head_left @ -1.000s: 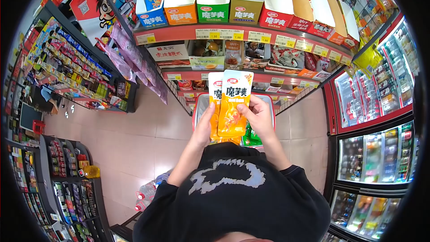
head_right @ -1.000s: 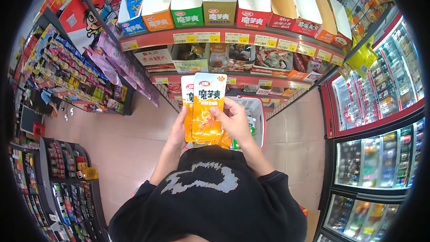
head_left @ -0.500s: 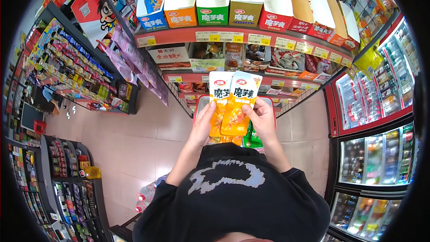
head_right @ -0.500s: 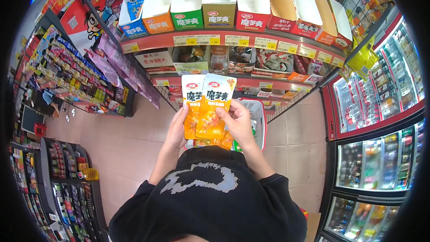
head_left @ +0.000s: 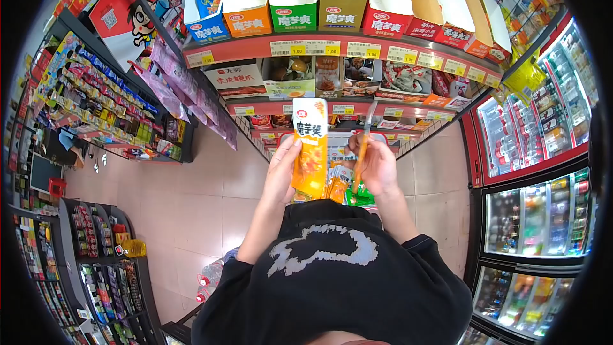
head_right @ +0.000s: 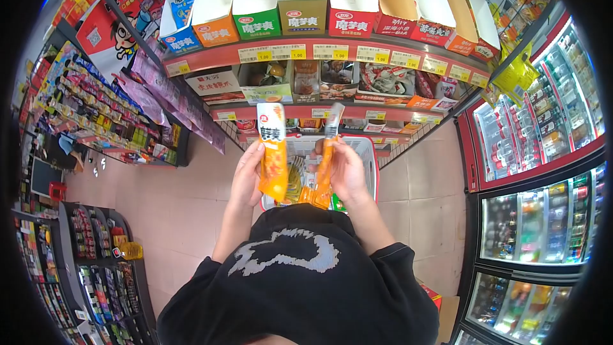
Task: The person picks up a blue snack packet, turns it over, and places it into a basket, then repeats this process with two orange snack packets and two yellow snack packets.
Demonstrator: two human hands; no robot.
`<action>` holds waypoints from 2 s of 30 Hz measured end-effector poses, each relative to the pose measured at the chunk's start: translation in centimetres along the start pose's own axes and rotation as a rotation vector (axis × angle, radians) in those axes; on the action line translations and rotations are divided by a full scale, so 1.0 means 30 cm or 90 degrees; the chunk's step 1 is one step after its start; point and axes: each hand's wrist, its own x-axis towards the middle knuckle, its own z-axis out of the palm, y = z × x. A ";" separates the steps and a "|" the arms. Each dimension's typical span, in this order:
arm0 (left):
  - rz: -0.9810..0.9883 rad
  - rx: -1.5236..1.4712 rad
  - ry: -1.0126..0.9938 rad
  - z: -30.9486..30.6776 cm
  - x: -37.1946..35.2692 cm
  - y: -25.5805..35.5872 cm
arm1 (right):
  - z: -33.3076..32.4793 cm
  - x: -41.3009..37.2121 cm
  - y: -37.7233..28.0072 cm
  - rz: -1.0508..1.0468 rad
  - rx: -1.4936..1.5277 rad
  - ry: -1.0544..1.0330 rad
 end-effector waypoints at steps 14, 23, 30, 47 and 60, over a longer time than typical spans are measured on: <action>-0.149 -0.217 -0.404 -0.052 0.010 0.006 | 0.014 -0.016 0.005 0.279 0.357 -0.324; -0.017 -0.005 -0.104 -0.041 -0.006 -0.025 | 0.065 -0.033 0.007 0.018 -0.004 -0.136; 0.185 0.170 -0.132 -0.027 -0.007 -0.035 | 0.099 -0.037 0.030 -0.147 -0.246 0.047; 0.311 0.590 -0.167 -0.019 -0.034 0.032 | 0.200 0.045 0.034 -0.329 -0.496 -0.017; 0.667 0.489 0.019 0.084 0.154 0.371 | 0.635 0.334 -0.325 -0.520 -0.625 -0.169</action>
